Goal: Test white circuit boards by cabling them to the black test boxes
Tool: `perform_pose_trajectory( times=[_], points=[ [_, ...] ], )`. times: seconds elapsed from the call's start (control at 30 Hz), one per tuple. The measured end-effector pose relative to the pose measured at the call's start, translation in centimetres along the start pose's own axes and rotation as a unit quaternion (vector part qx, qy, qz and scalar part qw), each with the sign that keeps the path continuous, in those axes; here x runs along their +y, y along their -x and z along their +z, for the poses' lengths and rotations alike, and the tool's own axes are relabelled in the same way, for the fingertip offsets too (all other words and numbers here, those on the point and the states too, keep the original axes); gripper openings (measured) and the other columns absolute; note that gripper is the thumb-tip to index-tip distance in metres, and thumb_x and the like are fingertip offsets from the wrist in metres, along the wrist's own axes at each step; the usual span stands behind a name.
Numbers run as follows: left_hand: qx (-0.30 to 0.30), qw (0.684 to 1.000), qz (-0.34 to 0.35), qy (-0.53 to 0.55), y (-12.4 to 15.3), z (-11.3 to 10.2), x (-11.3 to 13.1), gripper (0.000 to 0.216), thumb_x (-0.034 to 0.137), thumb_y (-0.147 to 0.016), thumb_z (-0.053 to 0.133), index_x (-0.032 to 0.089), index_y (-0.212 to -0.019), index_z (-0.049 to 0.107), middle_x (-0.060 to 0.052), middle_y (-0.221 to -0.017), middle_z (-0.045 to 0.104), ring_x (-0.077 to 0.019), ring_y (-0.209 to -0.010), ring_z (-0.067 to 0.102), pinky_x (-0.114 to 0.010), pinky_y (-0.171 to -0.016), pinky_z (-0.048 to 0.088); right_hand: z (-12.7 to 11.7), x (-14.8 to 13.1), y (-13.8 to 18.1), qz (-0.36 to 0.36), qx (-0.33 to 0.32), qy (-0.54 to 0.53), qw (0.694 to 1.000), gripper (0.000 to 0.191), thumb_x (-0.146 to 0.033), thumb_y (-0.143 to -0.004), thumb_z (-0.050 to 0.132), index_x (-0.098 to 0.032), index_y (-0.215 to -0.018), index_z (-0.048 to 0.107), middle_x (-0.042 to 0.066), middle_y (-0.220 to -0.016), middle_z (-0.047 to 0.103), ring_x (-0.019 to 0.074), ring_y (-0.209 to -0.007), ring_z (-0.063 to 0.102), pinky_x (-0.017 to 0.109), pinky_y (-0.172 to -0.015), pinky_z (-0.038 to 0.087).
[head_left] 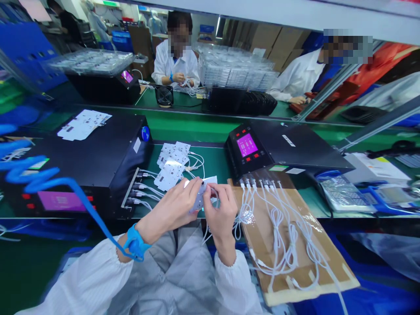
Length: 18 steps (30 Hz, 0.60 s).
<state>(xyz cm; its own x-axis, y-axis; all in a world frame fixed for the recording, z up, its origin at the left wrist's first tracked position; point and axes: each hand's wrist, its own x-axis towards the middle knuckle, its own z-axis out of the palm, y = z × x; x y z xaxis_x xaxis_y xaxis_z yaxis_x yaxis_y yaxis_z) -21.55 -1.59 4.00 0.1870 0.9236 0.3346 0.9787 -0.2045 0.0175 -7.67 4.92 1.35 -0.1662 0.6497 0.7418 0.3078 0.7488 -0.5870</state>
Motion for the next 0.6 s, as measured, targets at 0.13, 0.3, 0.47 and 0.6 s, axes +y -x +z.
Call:
perform_pose_trajectory(
  times=[0.13,0.3,0.47,0.6],
  points=[
    [0.005,1.000,0.018,-0.015,-0.2,0.0,0.3,0.068,0.017,-0.081,0.064,0.006,-0.144,0.041,-0.020,-0.140,0.062,-0.0319,-0.121,0.063,-0.042,-0.095,0.060,0.1,0.2,0.2,-0.008,0.000,0.013,1.000,0.008,-0.012,-0.099,0.061,-0.017,-0.101,0.066,0.004,-0.090,0.064,0.0117,-0.072,0.061,0.025,-0.067,0.054],
    [0.018,0.998,0.038,-0.046,-0.7,-0.1,0.8,0.063,0.014,-0.081,0.064,0.003,-0.140,0.046,-0.021,-0.140,0.062,-0.0327,-0.118,0.063,-0.043,-0.095,0.060,0.2,0.5,0.4,-0.006,0.004,0.019,1.000,0.007,-0.012,-0.100,0.061,-0.016,-0.103,0.066,0.005,-0.090,0.063,0.0123,-0.075,0.061,0.025,-0.069,0.054],
    [-0.032,0.996,0.044,-0.066,-1.9,0.2,1.0,0.051,0.007,-0.084,0.054,0.006,-0.135,0.052,-0.021,-0.138,0.061,-0.0313,-0.113,0.064,-0.043,-0.091,0.060,0.1,1.4,0.1,0.000,0.008,0.014,1.000,0.009,-0.016,-0.102,0.058,-0.018,-0.102,0.066,0.004,-0.089,0.064,0.0130,-0.075,0.061,0.027,-0.070,0.053],
    [-0.061,0.996,0.043,-0.053,-2.9,1.3,0.8,0.054,0.005,-0.083,0.052,0.003,-0.137,0.052,-0.022,-0.136,0.061,-0.0336,-0.114,0.064,-0.045,-0.090,0.060,0.1,2.4,-0.1,0.026,-0.023,0.018,0.999,0.012,-0.020,-0.103,0.054,-0.018,-0.098,0.064,0.004,-0.087,0.064,0.0136,-0.074,0.061,0.027,-0.071,0.053]
  ],
)
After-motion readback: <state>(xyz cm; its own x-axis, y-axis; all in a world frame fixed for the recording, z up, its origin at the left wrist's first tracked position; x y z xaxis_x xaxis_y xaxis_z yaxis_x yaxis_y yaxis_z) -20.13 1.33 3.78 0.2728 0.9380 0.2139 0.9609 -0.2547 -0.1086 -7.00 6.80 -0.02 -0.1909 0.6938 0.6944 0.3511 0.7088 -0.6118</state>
